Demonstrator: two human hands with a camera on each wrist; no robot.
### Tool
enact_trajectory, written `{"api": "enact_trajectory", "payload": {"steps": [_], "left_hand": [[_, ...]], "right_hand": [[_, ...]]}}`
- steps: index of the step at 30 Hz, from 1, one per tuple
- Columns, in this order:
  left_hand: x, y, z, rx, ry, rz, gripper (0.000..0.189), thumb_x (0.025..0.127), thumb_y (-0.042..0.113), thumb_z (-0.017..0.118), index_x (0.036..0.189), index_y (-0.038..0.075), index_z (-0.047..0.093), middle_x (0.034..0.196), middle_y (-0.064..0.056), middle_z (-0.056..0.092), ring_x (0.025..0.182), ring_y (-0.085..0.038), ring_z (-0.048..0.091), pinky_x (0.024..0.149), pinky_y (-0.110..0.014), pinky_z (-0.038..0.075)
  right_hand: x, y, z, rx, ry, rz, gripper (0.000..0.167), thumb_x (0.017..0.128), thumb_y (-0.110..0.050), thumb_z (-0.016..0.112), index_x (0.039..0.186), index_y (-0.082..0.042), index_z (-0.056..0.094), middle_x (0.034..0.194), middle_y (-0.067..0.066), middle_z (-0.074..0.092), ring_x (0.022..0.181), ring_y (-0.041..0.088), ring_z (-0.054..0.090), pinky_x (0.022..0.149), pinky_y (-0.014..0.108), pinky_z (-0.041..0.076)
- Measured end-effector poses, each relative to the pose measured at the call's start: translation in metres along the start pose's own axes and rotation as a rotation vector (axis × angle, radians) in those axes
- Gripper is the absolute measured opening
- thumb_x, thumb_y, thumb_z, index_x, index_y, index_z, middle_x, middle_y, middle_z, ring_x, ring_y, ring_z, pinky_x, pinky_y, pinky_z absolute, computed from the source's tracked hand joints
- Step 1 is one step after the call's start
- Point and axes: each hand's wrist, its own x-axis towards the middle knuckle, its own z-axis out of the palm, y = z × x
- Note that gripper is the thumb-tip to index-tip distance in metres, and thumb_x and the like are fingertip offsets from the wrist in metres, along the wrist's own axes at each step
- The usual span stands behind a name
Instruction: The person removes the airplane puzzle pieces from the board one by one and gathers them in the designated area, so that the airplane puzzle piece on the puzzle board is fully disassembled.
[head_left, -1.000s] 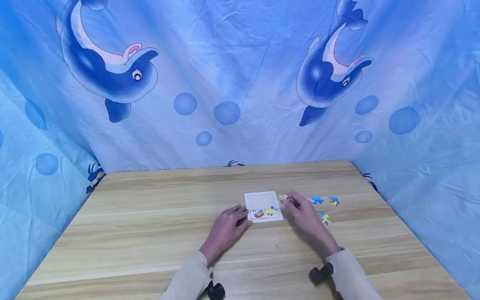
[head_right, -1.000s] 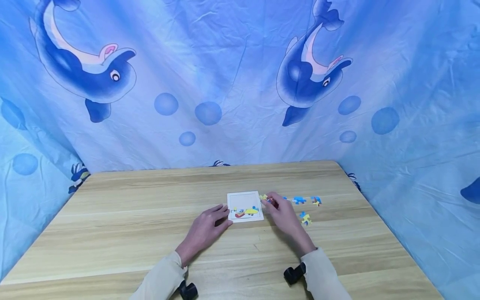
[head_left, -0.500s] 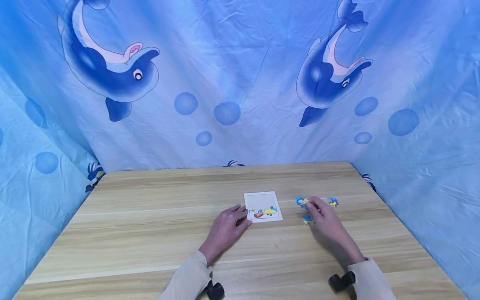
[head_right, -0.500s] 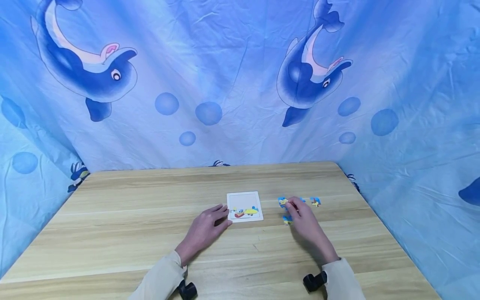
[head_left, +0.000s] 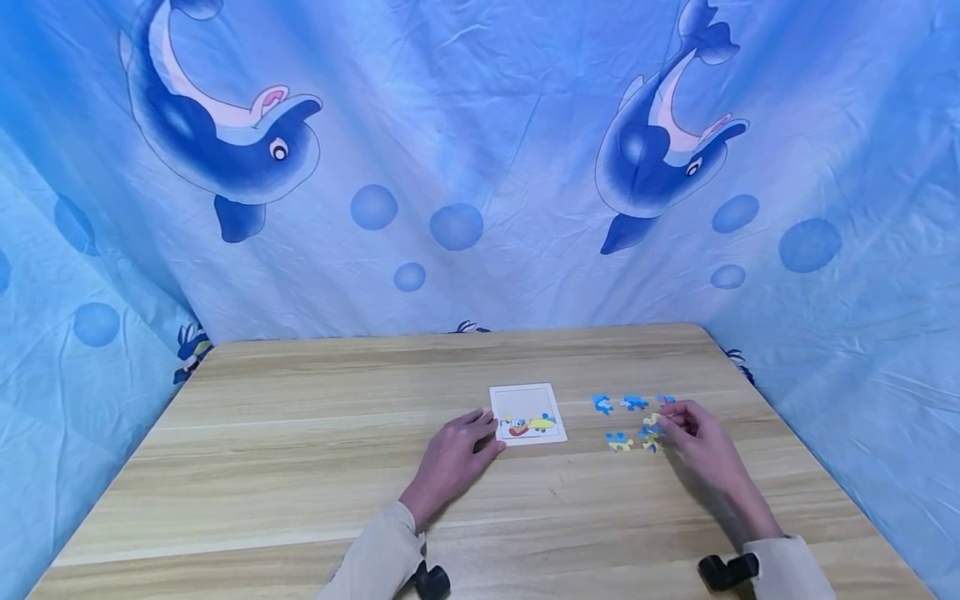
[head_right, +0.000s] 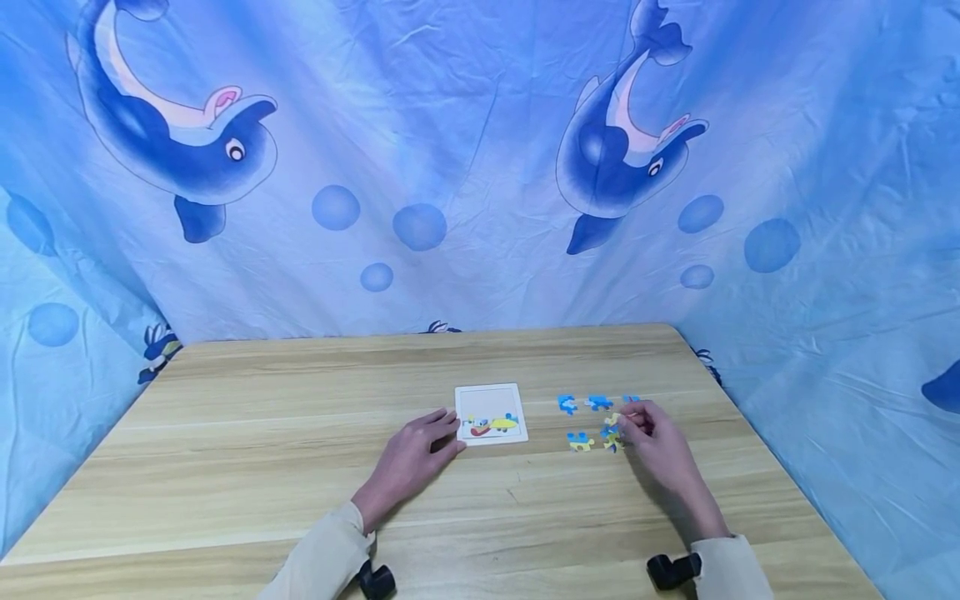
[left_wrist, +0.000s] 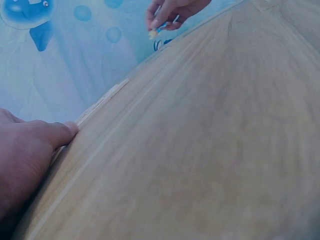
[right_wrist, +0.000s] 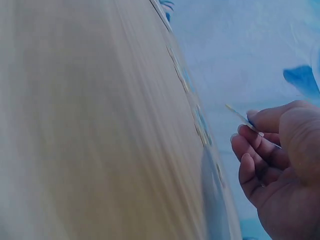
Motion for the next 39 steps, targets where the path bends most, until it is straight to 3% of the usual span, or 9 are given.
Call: {"api": "enact_trajectory", "payload": {"steps": [11,20,29,39], "left_hand": [[0.000,0.001,0.001,-0.014,-0.002,-0.009,0.040,0.095,0.032,0.078,0.124,0.006,0.075,0.132,-0.009,0.069,0.127,-0.033,0.062,0.106,-0.049,0.050],[0.001,-0.001,0.003,-0.010,0.014,0.008,0.039,0.094,0.030,0.079,0.123,0.005,0.076,0.130,-0.010,0.070,0.126,-0.033,0.062,0.105,-0.049,0.051],[0.001,-0.001,0.003,-0.013,0.002,-0.004,0.039,0.094,0.030,0.078,0.124,0.005,0.075,0.131,-0.010,0.069,0.127,-0.033,0.062,0.105,-0.049,0.050],[0.001,-0.002,0.003,-0.013,0.020,0.014,0.037,0.093,0.028,0.079,0.122,0.006,0.077,0.130,-0.010,0.070,0.126,-0.034,0.063,0.103,-0.049,0.052]], "right_hand": [[-0.008,0.026,-0.016,-0.128,0.086,0.031,0.016,0.101,-0.008,0.067,0.109,0.005,0.065,0.093,0.011,0.065,0.079,0.007,0.056,0.065,0.018,0.047],[-0.012,0.032,-0.023,-0.206,0.051,0.019,0.013,0.102,-0.007,0.065,0.107,0.004,0.068,0.090,0.007,0.066,0.079,0.007,0.056,0.066,0.020,0.047],[-0.009,0.038,-0.026,-0.307,0.030,0.002,0.010,0.101,0.000,0.064,0.105,0.007,0.067,0.087,0.006,0.062,0.078,0.018,0.053,0.062,0.026,0.044],[-0.008,0.039,-0.026,-0.352,0.021,-0.018,0.013,0.101,-0.002,0.064,0.107,0.009,0.068,0.088,0.007,0.063,0.078,0.020,0.054,0.062,0.030,0.045]]}}
